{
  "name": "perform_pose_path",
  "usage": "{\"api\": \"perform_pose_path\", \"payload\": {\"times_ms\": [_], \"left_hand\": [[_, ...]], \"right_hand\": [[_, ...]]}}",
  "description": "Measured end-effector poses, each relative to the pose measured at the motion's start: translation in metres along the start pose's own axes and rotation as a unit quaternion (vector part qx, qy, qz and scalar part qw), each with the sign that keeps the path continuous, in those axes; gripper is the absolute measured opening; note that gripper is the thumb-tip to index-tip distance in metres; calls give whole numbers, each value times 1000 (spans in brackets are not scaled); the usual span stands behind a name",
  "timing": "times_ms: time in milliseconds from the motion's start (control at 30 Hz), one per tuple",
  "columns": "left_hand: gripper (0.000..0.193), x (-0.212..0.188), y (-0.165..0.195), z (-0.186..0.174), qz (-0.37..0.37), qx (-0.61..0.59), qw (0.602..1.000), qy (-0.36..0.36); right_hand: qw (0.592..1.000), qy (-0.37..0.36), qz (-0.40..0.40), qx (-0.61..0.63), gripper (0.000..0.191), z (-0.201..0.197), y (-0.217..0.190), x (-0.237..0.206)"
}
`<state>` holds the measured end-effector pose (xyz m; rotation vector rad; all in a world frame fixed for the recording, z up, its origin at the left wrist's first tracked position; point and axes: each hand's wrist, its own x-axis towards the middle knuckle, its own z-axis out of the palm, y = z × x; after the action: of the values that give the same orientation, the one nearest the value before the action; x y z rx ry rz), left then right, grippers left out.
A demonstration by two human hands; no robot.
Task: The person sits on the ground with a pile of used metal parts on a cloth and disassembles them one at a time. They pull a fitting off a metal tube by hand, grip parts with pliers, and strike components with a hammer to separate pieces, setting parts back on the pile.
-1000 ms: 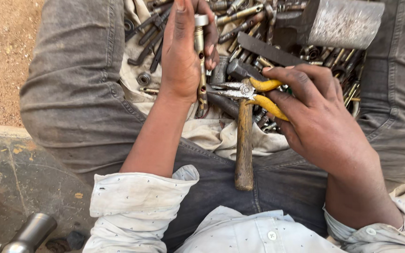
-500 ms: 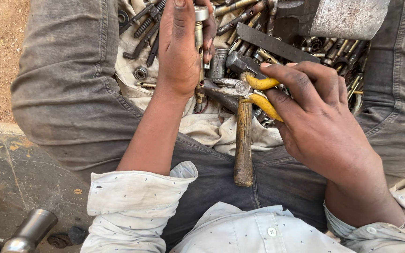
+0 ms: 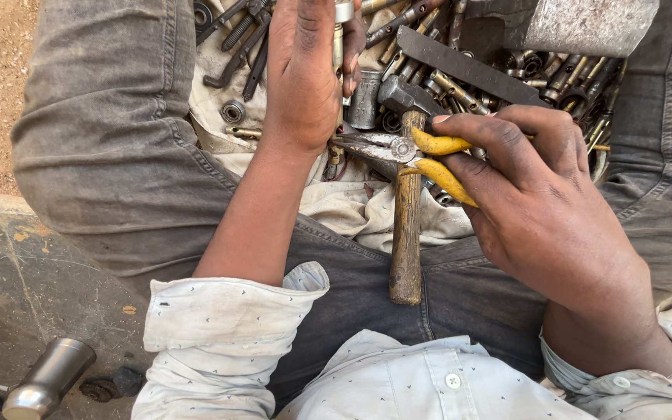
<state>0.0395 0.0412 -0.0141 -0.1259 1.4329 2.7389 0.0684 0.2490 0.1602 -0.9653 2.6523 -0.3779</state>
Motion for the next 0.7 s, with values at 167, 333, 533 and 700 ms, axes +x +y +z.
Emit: {"api": "perform_pose_path", "payload": {"times_ms": [167, 333, 533, 700], "left_hand": [[51, -1, -2, 0, 10, -21, 1000, -10], [50, -1, -8, -3, 17, -2, 1000, -4], [53, -3, -10, -5, 25, 25, 999, -21], [51, -2, -8, -2, 46, 43, 997, -33]], "right_hand": [[1000, 0, -1, -8, 33, 0, -3, 1], [999, 24, 1, -25, 26, -4, -5, 2], [1000, 7, 2, -21, 26, -3, -5, 4], [999, 17, 1, -45, 23, -3, -10, 4]]}}
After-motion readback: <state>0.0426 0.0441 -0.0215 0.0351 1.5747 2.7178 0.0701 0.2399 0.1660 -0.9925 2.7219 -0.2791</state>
